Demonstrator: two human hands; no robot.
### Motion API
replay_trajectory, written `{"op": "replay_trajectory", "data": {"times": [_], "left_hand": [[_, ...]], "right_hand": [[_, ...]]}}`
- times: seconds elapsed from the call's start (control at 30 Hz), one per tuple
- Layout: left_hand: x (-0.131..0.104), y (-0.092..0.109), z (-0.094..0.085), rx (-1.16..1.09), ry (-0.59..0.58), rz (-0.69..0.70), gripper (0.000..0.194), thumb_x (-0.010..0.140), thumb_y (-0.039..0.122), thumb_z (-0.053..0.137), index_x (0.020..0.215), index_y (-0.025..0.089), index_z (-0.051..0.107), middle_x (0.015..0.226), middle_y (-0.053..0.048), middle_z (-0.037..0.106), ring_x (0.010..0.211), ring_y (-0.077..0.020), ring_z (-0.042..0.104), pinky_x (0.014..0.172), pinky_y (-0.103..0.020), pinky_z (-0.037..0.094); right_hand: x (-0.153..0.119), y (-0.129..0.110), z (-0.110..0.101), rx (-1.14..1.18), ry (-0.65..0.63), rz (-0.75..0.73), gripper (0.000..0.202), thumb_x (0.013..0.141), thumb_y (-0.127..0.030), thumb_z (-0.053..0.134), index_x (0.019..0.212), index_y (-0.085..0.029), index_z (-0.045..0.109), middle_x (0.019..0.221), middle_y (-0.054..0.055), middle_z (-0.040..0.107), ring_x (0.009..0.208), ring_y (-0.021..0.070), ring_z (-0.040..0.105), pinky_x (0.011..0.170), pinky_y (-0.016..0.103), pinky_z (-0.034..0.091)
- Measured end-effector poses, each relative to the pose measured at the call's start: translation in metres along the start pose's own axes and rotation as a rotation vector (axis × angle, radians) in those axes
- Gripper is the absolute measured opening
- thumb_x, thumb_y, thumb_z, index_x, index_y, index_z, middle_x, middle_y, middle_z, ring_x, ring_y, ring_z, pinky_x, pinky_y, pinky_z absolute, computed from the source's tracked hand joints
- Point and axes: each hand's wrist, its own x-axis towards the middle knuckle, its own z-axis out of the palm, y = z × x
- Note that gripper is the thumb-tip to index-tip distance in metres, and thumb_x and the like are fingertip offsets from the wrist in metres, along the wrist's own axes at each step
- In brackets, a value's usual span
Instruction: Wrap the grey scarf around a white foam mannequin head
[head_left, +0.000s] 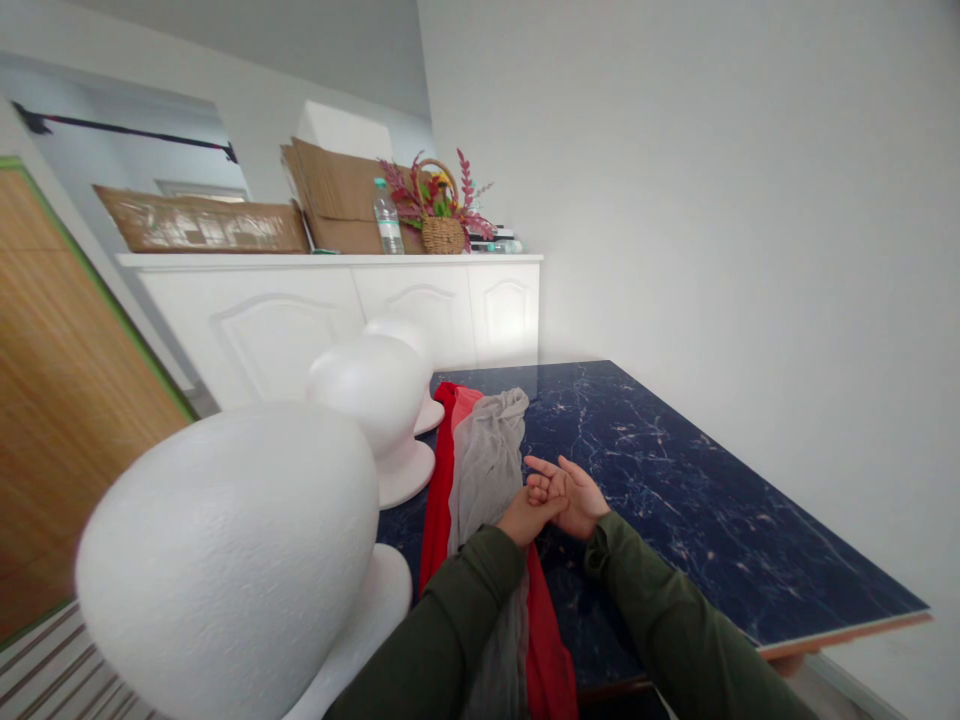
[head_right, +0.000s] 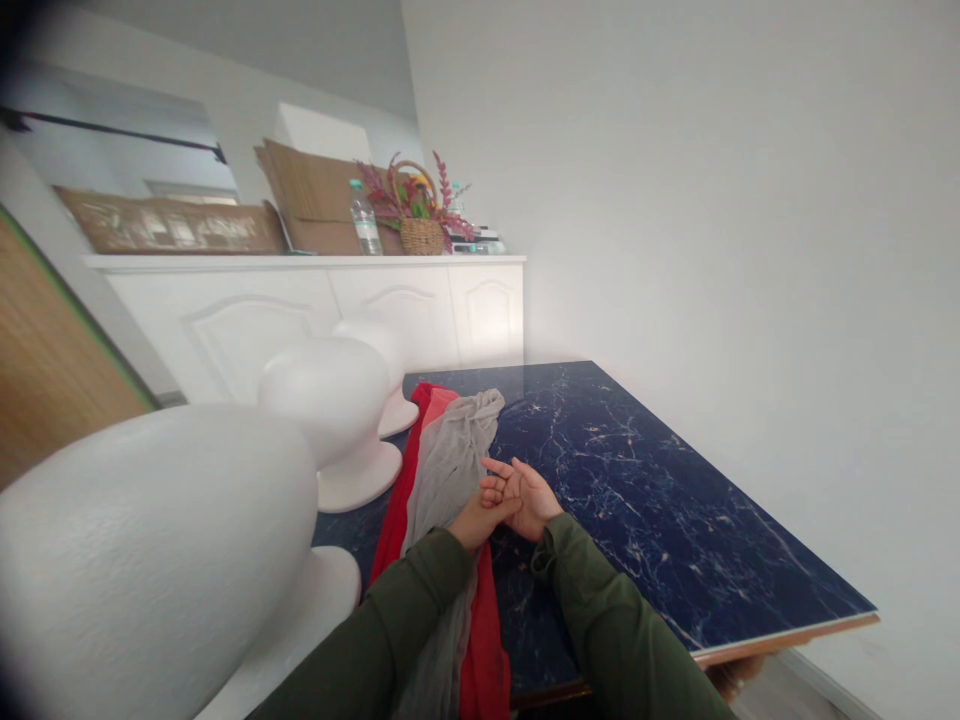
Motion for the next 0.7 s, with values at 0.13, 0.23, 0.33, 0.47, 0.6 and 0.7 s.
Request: {"op": "replay_trajectory", "data": {"times": [0.13,0.23,0.33,0.47,0.6,0.7], "left_hand": [[0.002,-0.004,-0.001,0.045,0.009,-0.006,0.022,0.067,0.026,0.057,0.085,0.014,0.060,0.076,-0.006,0.065,0.076,-0.0177,0.061,0.074,-0.032,0.046],[0.003,-0.007,-0.002,0.065,0.002,0.015,0.019,0.067,0.022,0.055,0.084,0.014,0.059,0.075,-0.005,0.064,0.076,-0.0179,0.060,0.074,-0.032,0.046],[0.003,-0.008,-0.001,0.074,0.000,0.014,0.016,0.066,0.016,0.052,0.081,0.014,0.058,0.074,-0.005,0.063,0.074,-0.0181,0.060,0.071,-0.032,0.046],[0.000,0.000,0.004,0.122,0.102,0.051,0.037,0.062,0.012,0.053,0.099,0.014,0.051,0.090,-0.007,0.060,0.082,-0.0177,0.057,0.075,-0.033,0.045],[-0.030,0.035,0.005,0.389,0.309,0.202,0.068,0.064,0.019,0.055,0.126,0.009,0.029,0.128,-0.017,0.036,0.118,-0.0237,0.035,0.098,-0.039,0.028],[-0.089,0.078,-0.001,0.586,0.121,0.297,0.066,0.068,0.027,0.054,0.128,0.012,0.031,0.133,-0.014,0.032,0.123,-0.0243,0.026,0.103,-0.042,0.019]], "right_hand": [[0.000,0.000,0.001,0.005,-0.007,0.000,0.038,0.083,-0.038,0.032,0.103,-0.011,0.049,0.076,0.007,0.061,0.064,0.0133,0.056,0.065,0.026,0.040],[0.000,0.001,0.002,0.013,-0.006,-0.002,0.038,0.083,-0.038,0.031,0.102,-0.010,0.050,0.075,0.007,0.061,0.063,0.0132,0.056,0.065,0.026,0.040],[0.001,0.001,0.000,0.015,0.001,-0.001,0.039,0.084,-0.037,0.029,0.103,-0.010,0.050,0.075,0.007,0.061,0.063,0.0138,0.056,0.064,0.027,0.041],[0.000,-0.002,-0.010,0.015,0.070,-0.010,0.038,0.084,-0.036,0.029,0.103,-0.011,0.050,0.074,0.006,0.061,0.061,0.0134,0.056,0.062,0.027,0.042],[-0.001,-0.002,-0.023,-0.020,0.228,-0.005,0.031,0.083,-0.033,0.033,0.098,-0.014,0.052,0.069,0.004,0.061,0.062,0.0129,0.057,0.064,0.026,0.042],[-0.002,-0.001,-0.028,-0.045,0.288,-0.007,0.028,0.082,-0.032,0.036,0.097,-0.015,0.053,0.069,0.003,0.061,0.062,0.0122,0.058,0.063,0.026,0.043]]}}
